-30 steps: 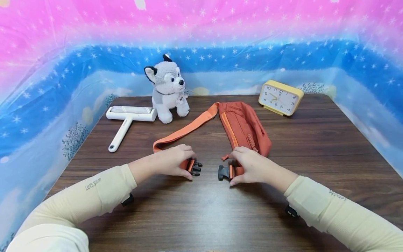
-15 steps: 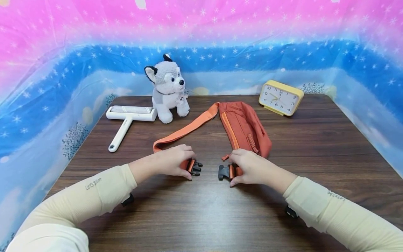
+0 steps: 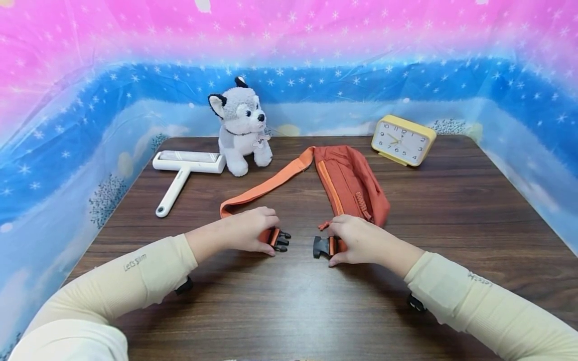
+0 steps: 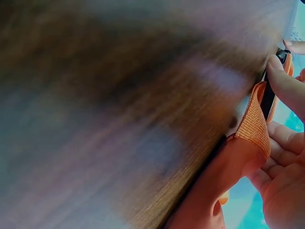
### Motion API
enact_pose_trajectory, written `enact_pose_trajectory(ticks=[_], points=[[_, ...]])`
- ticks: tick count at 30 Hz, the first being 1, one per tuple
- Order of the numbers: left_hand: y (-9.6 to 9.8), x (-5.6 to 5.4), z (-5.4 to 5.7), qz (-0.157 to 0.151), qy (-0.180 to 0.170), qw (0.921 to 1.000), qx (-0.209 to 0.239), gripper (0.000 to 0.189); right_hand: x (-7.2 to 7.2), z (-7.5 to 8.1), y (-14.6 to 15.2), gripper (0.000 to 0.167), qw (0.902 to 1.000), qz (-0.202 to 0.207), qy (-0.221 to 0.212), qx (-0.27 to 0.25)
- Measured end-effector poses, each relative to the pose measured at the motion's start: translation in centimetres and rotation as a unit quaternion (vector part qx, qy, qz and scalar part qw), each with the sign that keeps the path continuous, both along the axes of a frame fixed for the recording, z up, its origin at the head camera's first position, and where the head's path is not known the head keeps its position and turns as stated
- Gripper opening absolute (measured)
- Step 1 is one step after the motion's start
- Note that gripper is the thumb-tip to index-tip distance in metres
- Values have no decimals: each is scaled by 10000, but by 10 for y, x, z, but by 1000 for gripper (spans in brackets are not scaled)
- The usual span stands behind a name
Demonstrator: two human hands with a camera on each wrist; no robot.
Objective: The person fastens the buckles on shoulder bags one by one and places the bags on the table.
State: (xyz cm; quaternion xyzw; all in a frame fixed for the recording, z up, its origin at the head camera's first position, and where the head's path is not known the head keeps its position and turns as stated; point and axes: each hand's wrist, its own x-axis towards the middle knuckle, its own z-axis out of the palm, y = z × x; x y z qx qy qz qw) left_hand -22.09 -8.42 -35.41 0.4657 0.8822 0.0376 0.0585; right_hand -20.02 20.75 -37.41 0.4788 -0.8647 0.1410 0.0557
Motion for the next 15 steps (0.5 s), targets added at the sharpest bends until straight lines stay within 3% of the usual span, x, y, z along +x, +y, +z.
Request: enact_pose_trajectory(ticks=[8, 15], points=[[0, -1, -1, -112, -3, 9999, 25, 41, 0, 2, 0, 45, 10000, -19, -83, 35], [1, 0, 1, 22, 25, 9999, -125, 42, -1, 4, 0, 39, 9999, 23, -124, 1]])
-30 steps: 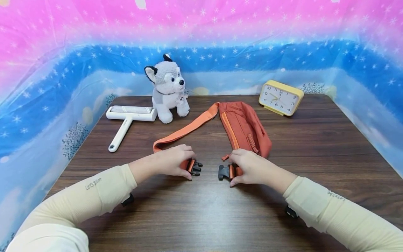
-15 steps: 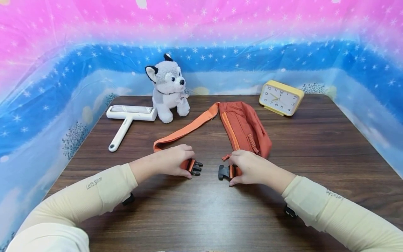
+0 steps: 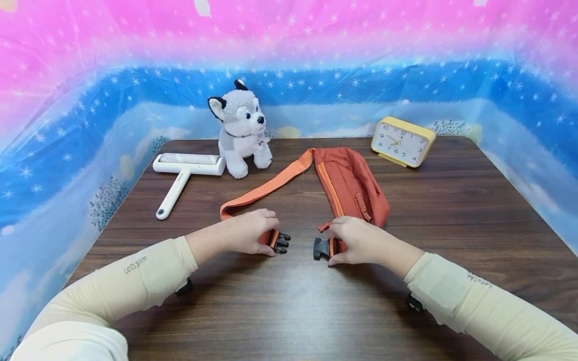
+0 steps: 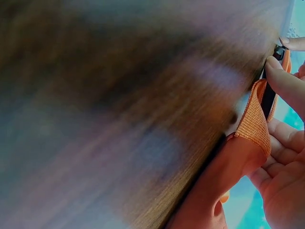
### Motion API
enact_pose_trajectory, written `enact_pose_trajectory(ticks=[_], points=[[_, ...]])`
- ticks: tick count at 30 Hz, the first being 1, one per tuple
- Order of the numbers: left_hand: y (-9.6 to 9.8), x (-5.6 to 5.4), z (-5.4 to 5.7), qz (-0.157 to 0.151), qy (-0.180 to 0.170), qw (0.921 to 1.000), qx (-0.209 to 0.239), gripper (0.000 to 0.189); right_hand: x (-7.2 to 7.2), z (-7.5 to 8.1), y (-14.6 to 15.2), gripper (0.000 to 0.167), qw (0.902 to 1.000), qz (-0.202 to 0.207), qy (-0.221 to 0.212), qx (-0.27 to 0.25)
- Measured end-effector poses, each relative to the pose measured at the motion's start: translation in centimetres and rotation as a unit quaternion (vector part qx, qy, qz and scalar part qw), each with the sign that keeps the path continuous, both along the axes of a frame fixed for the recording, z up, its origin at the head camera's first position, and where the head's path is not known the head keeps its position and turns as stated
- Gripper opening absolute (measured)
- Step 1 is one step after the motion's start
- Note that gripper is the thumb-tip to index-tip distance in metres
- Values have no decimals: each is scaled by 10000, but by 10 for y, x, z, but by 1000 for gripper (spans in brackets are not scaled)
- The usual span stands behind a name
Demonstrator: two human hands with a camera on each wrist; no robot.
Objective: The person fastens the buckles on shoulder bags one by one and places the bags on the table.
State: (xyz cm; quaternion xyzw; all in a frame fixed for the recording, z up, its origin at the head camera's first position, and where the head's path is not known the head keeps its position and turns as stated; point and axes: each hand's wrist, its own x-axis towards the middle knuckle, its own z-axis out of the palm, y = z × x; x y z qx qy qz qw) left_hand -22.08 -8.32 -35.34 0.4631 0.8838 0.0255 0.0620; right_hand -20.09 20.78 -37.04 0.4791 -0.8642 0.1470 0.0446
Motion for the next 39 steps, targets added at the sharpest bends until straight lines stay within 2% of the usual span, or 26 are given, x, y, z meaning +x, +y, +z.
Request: enact_pose_trajectory(ticks=[9, 16, 24, 31, 39], points=[[-1, 2, 3, 153, 8, 9999, 63, 41, -1, 0, 1, 37, 9998, 38, -46, -163], [-4, -1, 2, 66, 94, 9988, 477, 44, 0, 4, 1, 36, 9996, -28, -18, -269], [-7, -5, 6, 137, -212, 9969, 739, 43, 0, 8, 5, 34, 9992, -154, -41, -362], [-10, -6, 9, 234, -381, 9940, 1000, 40, 0, 9, 6, 36, 9976, -210, 83, -650], [-15, -8, 11, 413, -560, 9872, 1435, 38, -1, 11, 7, 39, 9960, -551, 99, -693]])
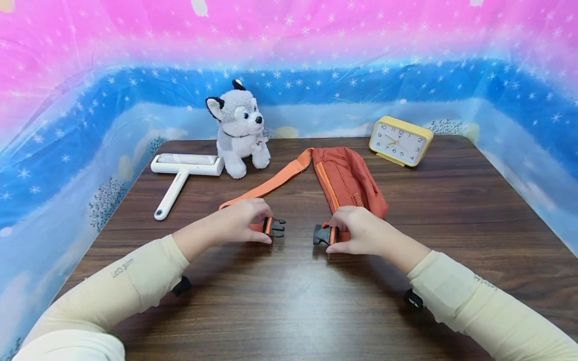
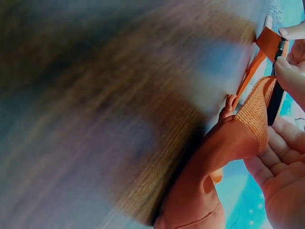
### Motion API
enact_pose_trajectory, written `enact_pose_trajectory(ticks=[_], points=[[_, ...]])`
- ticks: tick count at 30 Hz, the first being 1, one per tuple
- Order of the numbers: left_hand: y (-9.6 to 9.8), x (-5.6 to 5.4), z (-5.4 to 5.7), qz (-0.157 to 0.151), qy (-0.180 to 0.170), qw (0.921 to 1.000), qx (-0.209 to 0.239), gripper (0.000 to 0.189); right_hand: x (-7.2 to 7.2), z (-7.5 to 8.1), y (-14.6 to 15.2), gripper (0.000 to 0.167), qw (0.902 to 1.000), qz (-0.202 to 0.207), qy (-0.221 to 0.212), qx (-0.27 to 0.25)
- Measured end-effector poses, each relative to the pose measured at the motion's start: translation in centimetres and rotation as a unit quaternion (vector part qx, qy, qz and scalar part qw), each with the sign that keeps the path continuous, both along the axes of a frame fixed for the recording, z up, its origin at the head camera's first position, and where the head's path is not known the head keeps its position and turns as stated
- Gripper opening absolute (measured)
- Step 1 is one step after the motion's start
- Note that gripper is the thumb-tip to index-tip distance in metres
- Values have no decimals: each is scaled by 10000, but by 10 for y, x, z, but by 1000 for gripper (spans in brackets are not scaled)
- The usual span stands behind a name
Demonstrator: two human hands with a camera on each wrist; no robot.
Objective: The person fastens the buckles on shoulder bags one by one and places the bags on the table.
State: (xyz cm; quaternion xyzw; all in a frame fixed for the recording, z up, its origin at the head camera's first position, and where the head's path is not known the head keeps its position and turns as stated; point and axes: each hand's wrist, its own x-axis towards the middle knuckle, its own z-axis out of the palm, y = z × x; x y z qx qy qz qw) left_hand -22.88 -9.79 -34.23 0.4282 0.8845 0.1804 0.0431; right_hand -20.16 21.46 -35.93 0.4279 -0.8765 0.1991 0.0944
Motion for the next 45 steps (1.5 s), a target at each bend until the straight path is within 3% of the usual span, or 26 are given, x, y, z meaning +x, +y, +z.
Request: enact_pose_trajectory(ticks=[9, 20, 45], points=[[-6, -3, 0, 131, 18, 9994, 313, 40, 0, 5, 2, 42, 9995, -123, 37, -290], [-7, -4, 1, 161, 118, 9994, 297, 40, -1, 5, 4, 42, 9990, -142, 199, -380], [-4, -1, 0, -87, 331, 9981, 517, 38, -1, 2, 2, 42, 9982, -42, 203, -565]])
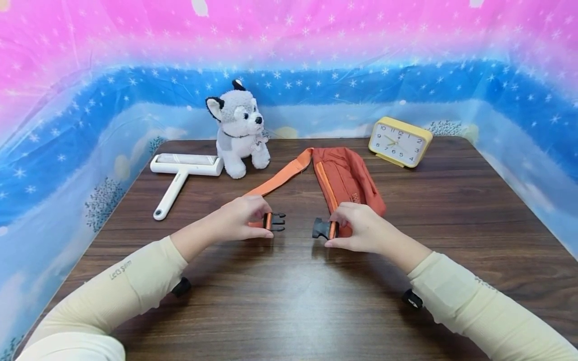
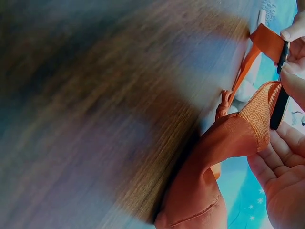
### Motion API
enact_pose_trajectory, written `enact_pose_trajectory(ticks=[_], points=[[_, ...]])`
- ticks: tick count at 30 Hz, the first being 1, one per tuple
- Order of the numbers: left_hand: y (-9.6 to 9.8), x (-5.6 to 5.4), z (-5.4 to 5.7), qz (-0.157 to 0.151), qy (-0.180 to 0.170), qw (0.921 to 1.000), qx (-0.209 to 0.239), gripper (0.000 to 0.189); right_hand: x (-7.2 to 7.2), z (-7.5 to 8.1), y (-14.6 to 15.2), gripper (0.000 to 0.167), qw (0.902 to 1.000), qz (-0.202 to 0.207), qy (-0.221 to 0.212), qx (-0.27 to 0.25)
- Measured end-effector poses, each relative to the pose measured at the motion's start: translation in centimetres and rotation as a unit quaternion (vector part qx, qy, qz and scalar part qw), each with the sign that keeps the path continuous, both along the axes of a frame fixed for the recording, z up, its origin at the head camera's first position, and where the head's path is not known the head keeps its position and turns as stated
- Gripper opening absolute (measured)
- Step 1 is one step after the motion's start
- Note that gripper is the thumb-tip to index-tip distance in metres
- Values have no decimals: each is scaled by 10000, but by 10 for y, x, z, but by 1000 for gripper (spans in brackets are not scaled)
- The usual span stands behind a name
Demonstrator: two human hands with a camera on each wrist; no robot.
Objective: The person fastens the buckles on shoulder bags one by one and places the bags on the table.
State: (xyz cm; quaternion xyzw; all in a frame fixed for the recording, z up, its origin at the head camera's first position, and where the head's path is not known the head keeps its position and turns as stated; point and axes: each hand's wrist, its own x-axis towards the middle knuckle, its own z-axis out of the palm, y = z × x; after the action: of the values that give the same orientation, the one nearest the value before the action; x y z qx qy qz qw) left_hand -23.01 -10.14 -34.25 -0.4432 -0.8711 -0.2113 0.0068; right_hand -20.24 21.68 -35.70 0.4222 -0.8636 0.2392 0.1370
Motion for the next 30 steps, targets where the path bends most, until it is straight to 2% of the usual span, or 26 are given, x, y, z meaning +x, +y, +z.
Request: enact_pose_trajectory(ticks=[8, 30], points=[[2, 2, -2, -128, 170, 9997, 78, 39, 1, -2, -2, 41, 10000, -32, -30, -26], [9, 3, -3, -328, 332, 9987, 222, 39, 1, -1, -6, 41, 9999, -66, -78, -48]])
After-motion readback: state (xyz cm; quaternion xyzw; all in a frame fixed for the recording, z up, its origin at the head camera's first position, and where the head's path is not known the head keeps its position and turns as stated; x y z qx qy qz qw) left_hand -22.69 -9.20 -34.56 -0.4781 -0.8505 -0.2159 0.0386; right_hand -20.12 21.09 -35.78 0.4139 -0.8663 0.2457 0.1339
